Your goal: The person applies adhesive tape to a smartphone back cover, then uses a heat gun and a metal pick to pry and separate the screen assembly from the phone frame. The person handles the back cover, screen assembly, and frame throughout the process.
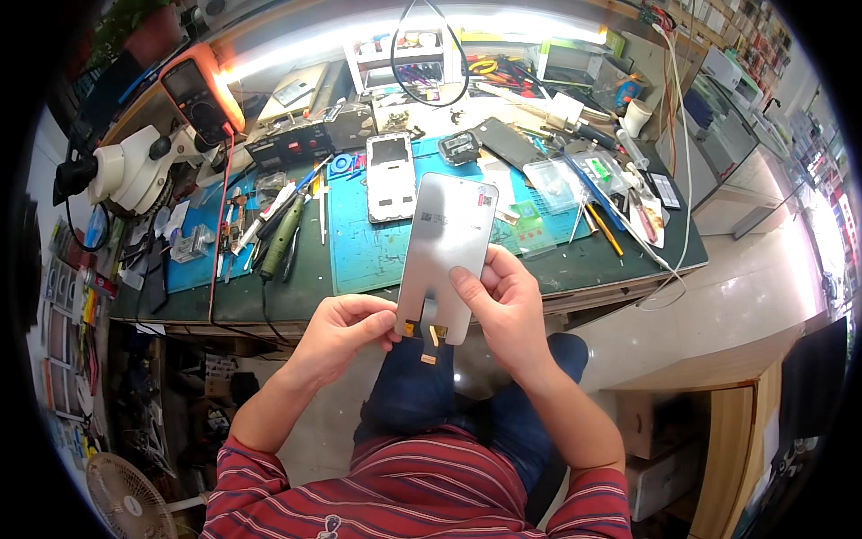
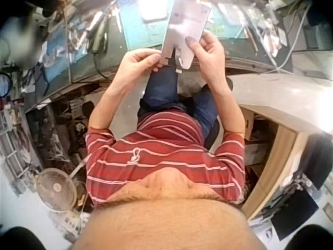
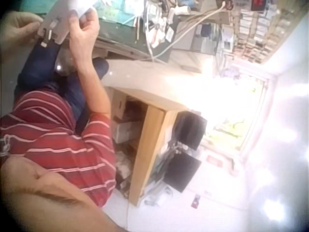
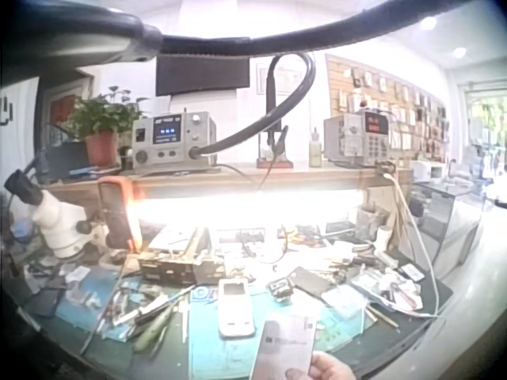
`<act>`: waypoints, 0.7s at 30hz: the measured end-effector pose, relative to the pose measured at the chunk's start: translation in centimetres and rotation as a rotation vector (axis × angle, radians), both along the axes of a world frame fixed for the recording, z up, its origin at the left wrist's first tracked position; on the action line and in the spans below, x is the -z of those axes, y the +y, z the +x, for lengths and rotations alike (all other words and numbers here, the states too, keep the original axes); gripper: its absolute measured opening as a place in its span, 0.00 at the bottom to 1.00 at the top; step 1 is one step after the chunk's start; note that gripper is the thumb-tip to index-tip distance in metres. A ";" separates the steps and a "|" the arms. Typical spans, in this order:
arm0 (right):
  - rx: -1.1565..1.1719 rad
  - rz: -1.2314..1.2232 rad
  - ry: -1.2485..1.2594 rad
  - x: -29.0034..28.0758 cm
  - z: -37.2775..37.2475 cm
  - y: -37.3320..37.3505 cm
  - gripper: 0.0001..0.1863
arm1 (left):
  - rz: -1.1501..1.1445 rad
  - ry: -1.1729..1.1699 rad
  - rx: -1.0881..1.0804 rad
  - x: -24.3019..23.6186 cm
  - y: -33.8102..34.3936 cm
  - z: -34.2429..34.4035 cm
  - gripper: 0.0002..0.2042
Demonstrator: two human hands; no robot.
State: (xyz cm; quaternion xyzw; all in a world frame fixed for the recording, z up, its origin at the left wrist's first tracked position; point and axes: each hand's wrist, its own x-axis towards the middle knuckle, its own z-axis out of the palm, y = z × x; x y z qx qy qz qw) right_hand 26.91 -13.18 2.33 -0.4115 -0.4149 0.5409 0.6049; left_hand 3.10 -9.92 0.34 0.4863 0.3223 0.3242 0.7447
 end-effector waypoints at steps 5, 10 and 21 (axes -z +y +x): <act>0.047 -0.013 0.014 0.4 0.0 0.1 0.16 | 0.074 0.042 -0.046 -0.8 -0.1 0.1 0.12; 0.085 -0.064 0.135 0.5 -0.1 0.4 0.17 | 0.723 0.293 -0.304 -0.4 -1.3 0.9 0.12; 0.055 -0.091 0.227 1.1 -0.4 0.3 0.20 | 1.111 0.270 -0.482 0.2 -1.0 1.0 0.17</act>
